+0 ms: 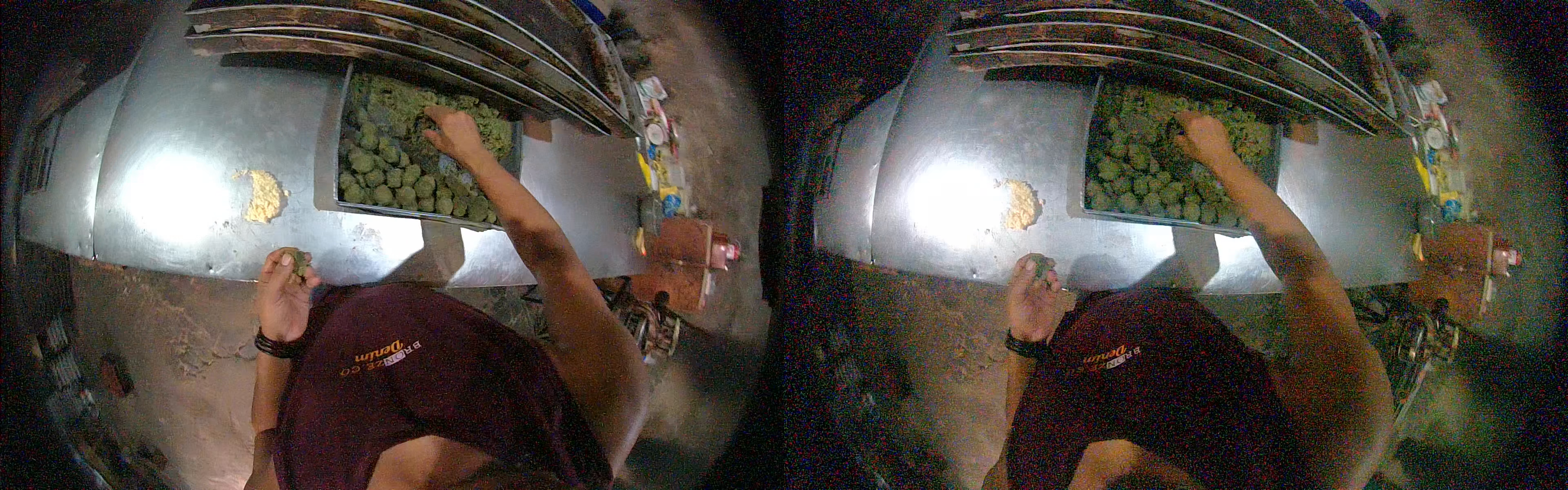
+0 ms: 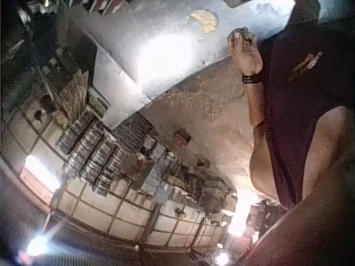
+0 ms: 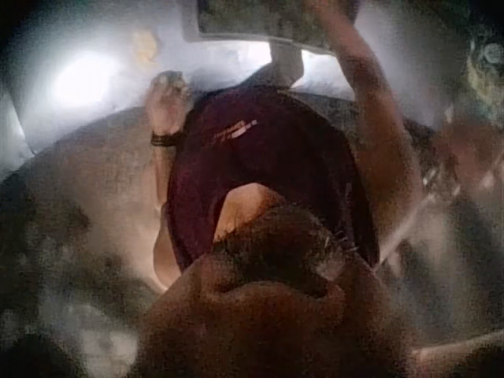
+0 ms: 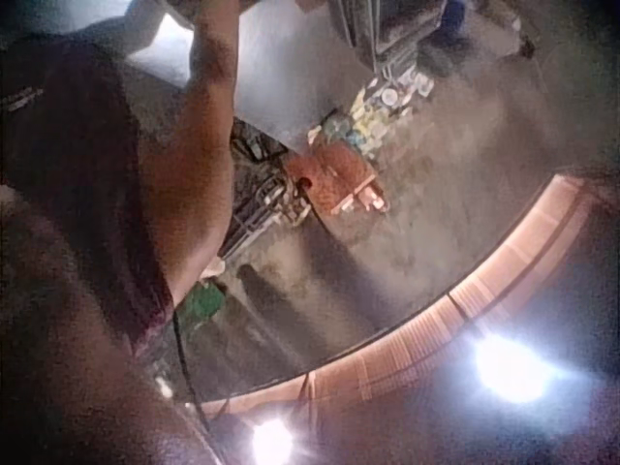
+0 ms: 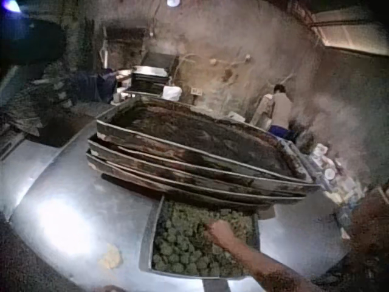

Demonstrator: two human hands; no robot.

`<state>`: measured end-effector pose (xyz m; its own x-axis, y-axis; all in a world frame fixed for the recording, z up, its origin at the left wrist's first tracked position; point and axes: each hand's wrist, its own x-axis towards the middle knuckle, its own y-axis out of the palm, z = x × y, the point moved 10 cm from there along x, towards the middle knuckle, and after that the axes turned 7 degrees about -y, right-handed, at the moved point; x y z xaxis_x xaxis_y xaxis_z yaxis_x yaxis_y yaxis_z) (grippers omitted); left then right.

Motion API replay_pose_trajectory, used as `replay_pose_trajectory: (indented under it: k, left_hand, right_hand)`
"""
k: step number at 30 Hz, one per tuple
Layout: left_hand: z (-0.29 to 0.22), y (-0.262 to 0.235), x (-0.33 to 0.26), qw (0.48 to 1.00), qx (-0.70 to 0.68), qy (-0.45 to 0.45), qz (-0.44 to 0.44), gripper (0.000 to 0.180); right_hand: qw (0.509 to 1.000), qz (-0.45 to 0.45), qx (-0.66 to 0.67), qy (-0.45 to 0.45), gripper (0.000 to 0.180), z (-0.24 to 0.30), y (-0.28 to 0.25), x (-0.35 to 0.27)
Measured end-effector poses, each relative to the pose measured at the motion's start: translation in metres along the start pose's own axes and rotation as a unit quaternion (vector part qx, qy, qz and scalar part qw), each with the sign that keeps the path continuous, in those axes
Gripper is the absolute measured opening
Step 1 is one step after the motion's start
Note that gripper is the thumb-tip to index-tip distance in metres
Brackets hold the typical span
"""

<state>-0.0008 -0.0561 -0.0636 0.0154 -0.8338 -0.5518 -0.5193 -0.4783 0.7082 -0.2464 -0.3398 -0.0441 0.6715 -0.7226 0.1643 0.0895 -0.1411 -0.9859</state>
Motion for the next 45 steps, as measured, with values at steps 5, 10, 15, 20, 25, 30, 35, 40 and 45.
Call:
replay_pose_trajectory:
  k: [5,10,15,20,25,30,35,40,45]
  left_hand:
    - [0.057,0.033,-0.015,0.999,-0.014,0.02,-0.035,0.02]
    - [0.095,0.068,-0.041,0.998,-0.024,0.036,-0.05,0.022]
    - [0.081,0.08,-0.06,0.991,-0.025,0.132,-0.029,0.023]
    - [0.085,0.06,-0.062,0.99,-0.05,0.118,-0.059,0.021]
    - [0.078,0.068,-0.04,0.999,-0.008,0.036,-0.014,0.019]
    - [0.04,0.061,-0.021,1.0,0.012,0.006,0.026,0.017]
    - [-0.014,0.014,-0.001,1.0,0.014,0.01,0.008,0.016]
    - [-0.041,0.005,0.015,0.996,0.09,-0.023,0.006,0.023]
    - [-0.051,0.02,0.031,0.997,0.067,-0.012,0.037,0.016]
  right_hand:
    - [0.996,0.09,0.018,0.014,0.021,-0.001,0.042,0.008]
    - [0.984,0.166,0.009,-0.056,0.018,0.012,0.037,0.004]
    - [0.932,0.223,0.283,-0.045,0.03,-0.032,0.037,-0.005]
    - [0.82,0.15,0.525,0.173,0.045,-0.067,-0.002,-0.043]
    - [0.978,0.091,0.174,0.067,0.04,-0.095,-0.005,-0.038]
    - [0.979,0.186,0.054,0.058,0.035,-0.102,-0.007,-0.037]
    - [0.957,0.017,0.143,0.251,0.044,-0.121,-0.028,-0.062]
    - [0.923,-0.07,0.116,0.361,0.063,-0.1,-0.034,-0.097]
    - [0.923,0.027,0.21,0.322,0.048,-0.09,-0.021,-0.102]
